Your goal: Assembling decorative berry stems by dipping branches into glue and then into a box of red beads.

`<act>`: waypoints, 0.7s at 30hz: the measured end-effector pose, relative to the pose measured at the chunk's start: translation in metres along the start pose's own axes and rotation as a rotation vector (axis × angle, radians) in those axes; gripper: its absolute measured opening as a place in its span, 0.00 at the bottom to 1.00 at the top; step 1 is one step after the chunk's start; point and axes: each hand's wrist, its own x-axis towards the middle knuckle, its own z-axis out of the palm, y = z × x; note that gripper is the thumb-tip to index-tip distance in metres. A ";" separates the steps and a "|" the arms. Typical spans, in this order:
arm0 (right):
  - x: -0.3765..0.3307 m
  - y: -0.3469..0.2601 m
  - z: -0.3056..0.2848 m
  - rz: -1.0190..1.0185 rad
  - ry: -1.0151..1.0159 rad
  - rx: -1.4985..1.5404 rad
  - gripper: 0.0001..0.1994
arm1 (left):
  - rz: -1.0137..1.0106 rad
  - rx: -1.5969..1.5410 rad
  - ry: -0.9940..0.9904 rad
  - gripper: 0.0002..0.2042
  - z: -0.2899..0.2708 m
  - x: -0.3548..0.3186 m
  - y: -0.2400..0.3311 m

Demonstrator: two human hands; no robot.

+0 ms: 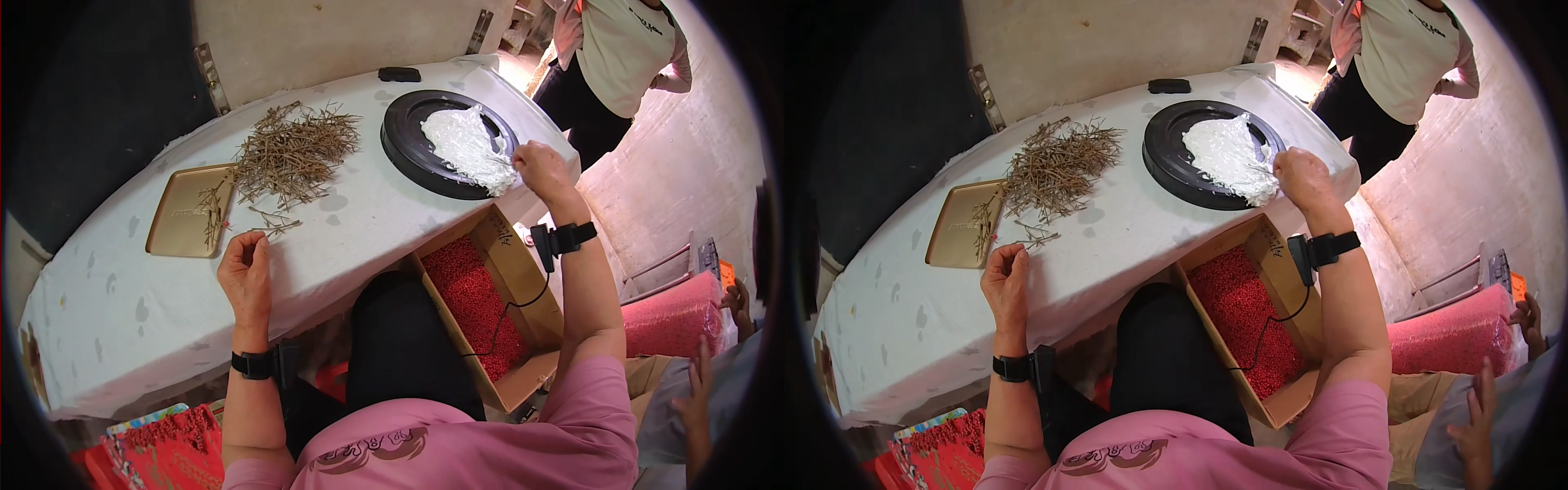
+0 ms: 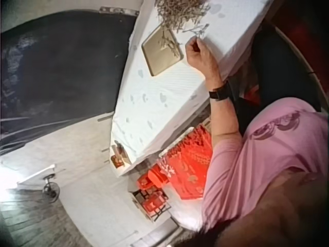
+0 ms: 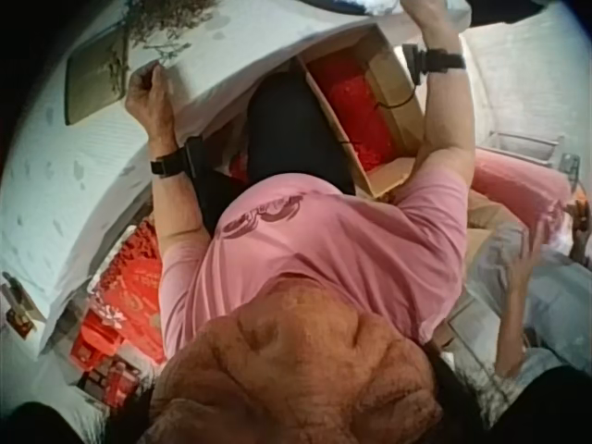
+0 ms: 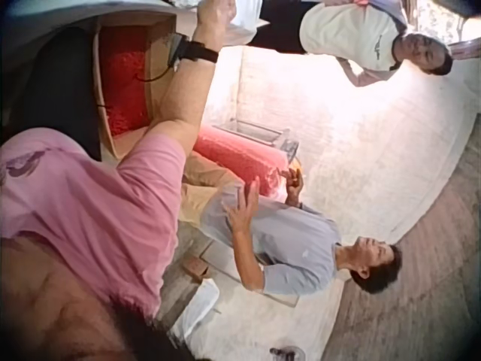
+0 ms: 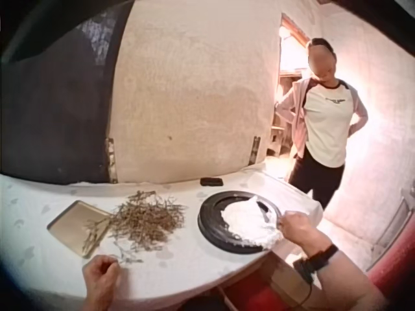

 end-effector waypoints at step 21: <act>0.010 -0.009 0.013 0.038 0.098 0.117 0.08 | 0.019 0.038 0.013 0.06 0.003 0.001 0.000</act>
